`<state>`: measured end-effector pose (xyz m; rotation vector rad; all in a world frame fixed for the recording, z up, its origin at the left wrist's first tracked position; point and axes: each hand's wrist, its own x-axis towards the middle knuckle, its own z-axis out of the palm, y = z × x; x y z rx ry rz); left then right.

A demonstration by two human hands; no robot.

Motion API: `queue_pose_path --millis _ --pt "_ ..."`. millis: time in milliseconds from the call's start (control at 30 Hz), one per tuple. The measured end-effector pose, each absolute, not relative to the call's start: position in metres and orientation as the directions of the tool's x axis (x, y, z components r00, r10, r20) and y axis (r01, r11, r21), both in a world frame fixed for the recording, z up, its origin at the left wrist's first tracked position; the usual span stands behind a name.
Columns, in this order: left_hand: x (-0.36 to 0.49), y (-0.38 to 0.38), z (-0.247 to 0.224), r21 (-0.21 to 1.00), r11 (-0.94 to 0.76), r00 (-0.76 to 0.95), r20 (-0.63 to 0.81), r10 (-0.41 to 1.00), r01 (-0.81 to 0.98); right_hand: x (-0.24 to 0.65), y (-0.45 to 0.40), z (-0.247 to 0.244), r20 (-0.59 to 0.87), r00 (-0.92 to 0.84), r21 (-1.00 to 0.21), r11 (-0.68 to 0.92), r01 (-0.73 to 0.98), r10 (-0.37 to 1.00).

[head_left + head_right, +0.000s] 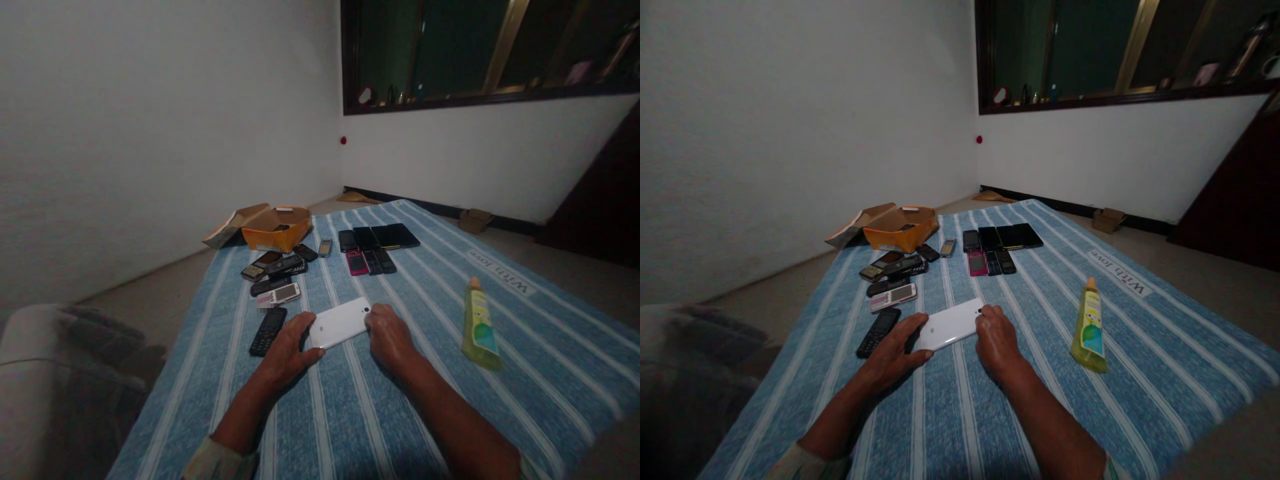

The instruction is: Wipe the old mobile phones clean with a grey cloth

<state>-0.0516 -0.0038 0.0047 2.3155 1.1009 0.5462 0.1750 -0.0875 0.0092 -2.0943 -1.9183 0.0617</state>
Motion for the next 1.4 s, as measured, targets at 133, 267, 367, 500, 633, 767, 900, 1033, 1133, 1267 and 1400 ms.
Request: queue_pose_path --millis 133,267,367,500,633,767,900,1033,1133,1267,1400 --pt "-0.053 -0.002 0.004 0.587 -0.546 0.594 0.134 0.793 0.597 0.181 -0.087 0.009 0.152 0.168 -0.256 -0.125 0.958 0.974" --pt "-0.055 -0.002 0.001 0.567 -0.546 0.586 0.132 0.800 0.617 0.175 -0.087 0.003 0.198 0.132 -0.261 -0.077 0.962 0.971" --pt "-0.057 -0.002 -0.001 0.563 -0.553 0.591 0.137 0.795 0.614 0.165 -0.088 -0.005 0.267 0.038 -0.274 0.038 0.961 0.963" --pt "-0.060 -0.002 -0.007 0.560 -0.559 0.584 0.156 0.796 0.612 0.148 -0.091 -0.016 0.375 -0.067 -0.269 0.177 0.947 0.925" --pt "-0.065 -0.002 -0.015 0.546 -0.576 0.575 0.197 0.794 0.608 0.138 -0.093 -0.027 0.493 -0.145 -0.259 0.304 0.917 0.858" --pt "-0.070 -0.003 -0.024 0.532 -0.583 0.574 0.205 0.793 0.615 0.138 -0.093 -0.034 0.561 -0.156 -0.280 0.364 0.889 0.813" --pt "-0.074 -0.003 -0.032 0.509 -0.612 0.582 0.241 0.777 0.606 0.142 -0.093 -0.036 0.594 -0.143 -0.308 0.387 0.869 0.792" --pt "-0.076 -0.005 -0.034 0.490 -0.638 0.593 0.268 0.759 0.595 0.152 -0.092 -0.036 0.605 -0.107 -0.335 0.375 0.864 0.789" --pt "-0.076 -0.007 -0.033 0.494 -0.628 0.593 0.250 0.765 0.601 0.163 -0.092 -0.035 0.599 -0.061 -0.346 0.327 0.879 0.798" --pt "-0.074 -0.009 -0.033 0.501 -0.608 0.580 0.234 0.780 0.616 0.175 -0.091 -0.033 0.561 -0.007 -0.376 0.262 0.889 0.828" --pt "-0.074 -0.008 -0.034 0.499 -0.595 0.566 0.229 0.792 0.630 0.176 -0.090 -0.034 0.586 0.010 -0.349 0.241 0.906 0.810"
